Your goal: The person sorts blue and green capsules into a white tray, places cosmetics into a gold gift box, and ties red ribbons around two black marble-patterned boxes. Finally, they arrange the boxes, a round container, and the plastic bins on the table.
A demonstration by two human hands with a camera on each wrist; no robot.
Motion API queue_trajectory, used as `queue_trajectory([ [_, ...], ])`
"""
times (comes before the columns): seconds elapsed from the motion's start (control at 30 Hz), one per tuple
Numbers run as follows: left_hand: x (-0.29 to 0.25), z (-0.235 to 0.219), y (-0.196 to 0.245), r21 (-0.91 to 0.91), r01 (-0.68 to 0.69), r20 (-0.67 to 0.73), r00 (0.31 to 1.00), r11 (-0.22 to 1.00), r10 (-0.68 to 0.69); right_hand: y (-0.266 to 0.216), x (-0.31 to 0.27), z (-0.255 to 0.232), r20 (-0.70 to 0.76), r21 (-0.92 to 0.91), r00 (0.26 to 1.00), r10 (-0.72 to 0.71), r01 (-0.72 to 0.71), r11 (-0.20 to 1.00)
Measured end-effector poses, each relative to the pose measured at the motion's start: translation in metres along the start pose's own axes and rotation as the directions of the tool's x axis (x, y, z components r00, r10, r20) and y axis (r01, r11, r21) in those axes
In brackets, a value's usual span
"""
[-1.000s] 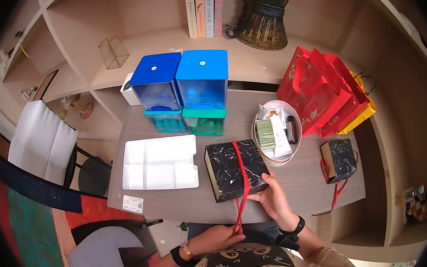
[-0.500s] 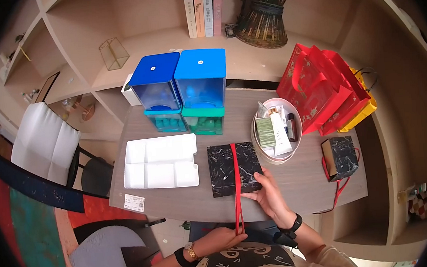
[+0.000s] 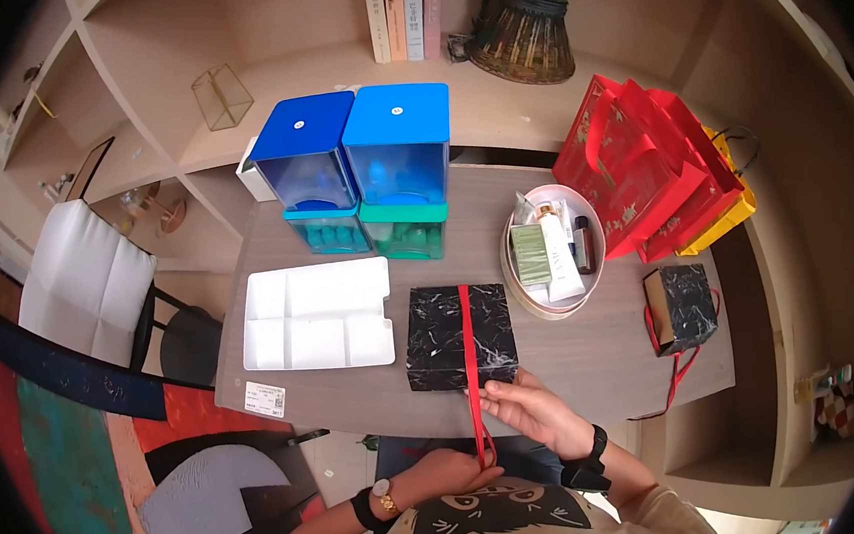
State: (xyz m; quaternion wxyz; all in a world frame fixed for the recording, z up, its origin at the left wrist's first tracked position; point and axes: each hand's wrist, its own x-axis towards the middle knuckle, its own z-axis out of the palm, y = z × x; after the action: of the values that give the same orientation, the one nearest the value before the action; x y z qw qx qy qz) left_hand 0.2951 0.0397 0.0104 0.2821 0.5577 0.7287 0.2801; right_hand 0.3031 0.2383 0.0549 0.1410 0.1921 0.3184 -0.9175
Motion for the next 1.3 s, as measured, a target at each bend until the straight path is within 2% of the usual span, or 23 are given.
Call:
queue_trajectory([
  [0.17,0.002,-0.016,0.009,0.100,-0.023,-0.174,0.984,0.995,0.040,0.003,-0.002,-0.001,0.038,-0.025,0.999,0.021,-0.020,1.000],
  [0.27,0.003,-0.014,0.007,0.139,-0.040,-0.203,0.977,0.990,0.068,0.005,-0.007,0.016,-0.037,-0.123,0.999,0.028,-0.033,0.992],
  [0.37,0.003,-0.012,0.007,0.166,-0.047,-0.187,0.979,0.985,0.078,0.019,0.003,0.013,0.013,-0.248,0.984,-0.176,0.174,0.953],
  [0.47,0.001,-0.013,0.009,0.199,-0.020,-0.152,0.987,0.980,0.051,0.026,0.009,0.008,-0.037,-0.366,0.947,-0.318,0.284,0.886],
  [0.5,0.001,-0.014,0.010,0.213,-0.007,-0.140,0.989,0.977,0.037,0.024,0.008,0.008,-0.069,-0.331,0.955,-0.288,0.251,0.910],
  [0.6,-0.007,-0.033,0.013,0.045,0.031,-0.089,0.996,0.999,-0.027,0.016,0.007,0.010,-0.128,-0.225,0.967,-0.220,0.187,0.956],
  [0.63,-0.009,-0.042,0.015,-0.092,0.139,-0.056,0.988,0.986,-0.144,0.015,0.007,0.011,-0.126,-0.192,0.969,-0.213,0.187,0.963],
  [0.7,-0.013,-0.057,0.015,-0.342,0.352,0.059,0.933,0.871,-0.354,0.014,0.007,0.010,-0.123,-0.144,0.972,-0.199,0.181,0.973],
  [0.73,-0.013,-0.058,0.011,-0.550,0.315,0.001,0.926,0.774,-0.376,0.015,0.007,0.009,-0.121,-0.130,0.974,-0.192,0.176,0.976],
  [0.8,-0.012,-0.056,-0.005,-0.866,0.156,-0.091,0.886,0.476,-0.456,0.015,0.008,0.008,-0.117,-0.134,0.977,-0.181,0.165,0.977],
  [0.83,-0.009,-0.058,-0.011,-0.977,0.065,-0.039,0.884,0.205,-0.467,0.013,0.008,0.007,-0.113,-0.153,0.978,-0.176,0.158,0.976],
  [0.93,0.010,-0.073,-0.008,-0.992,-0.113,-0.077,0.879,-0.048,-0.470,0.010,0.008,0.010,-0.092,-0.184,0.982,-0.163,0.144,0.972],
  [1.03,0.026,-0.072,-0.019,-0.998,-0.058,-0.039,0.917,-0.036,-0.396,0.011,0.009,0.012,-0.062,-0.187,0.981,-0.186,0.172,0.967],
  [1.17,0.033,-0.072,-0.015,-0.994,-0.021,-0.071,0.877,0.108,-0.476,0.010,0.010,0.005,-0.051,-0.275,0.982,-0.183,0.162,0.948],
  [1.27,0.032,-0.071,-0.021,-0.991,-0.067,-0.117,0.863,0.117,-0.492,0.014,0.018,-0.014,0.001,-0.402,0.987,-0.159,0.146,0.904],
  [1.3,0.030,-0.072,-0.020,-0.992,-0.030,-0.088,0.857,0.120,-0.508,0.014,0.021,-0.020,0.033,-0.447,0.988,-0.149,0.148,0.882],
])
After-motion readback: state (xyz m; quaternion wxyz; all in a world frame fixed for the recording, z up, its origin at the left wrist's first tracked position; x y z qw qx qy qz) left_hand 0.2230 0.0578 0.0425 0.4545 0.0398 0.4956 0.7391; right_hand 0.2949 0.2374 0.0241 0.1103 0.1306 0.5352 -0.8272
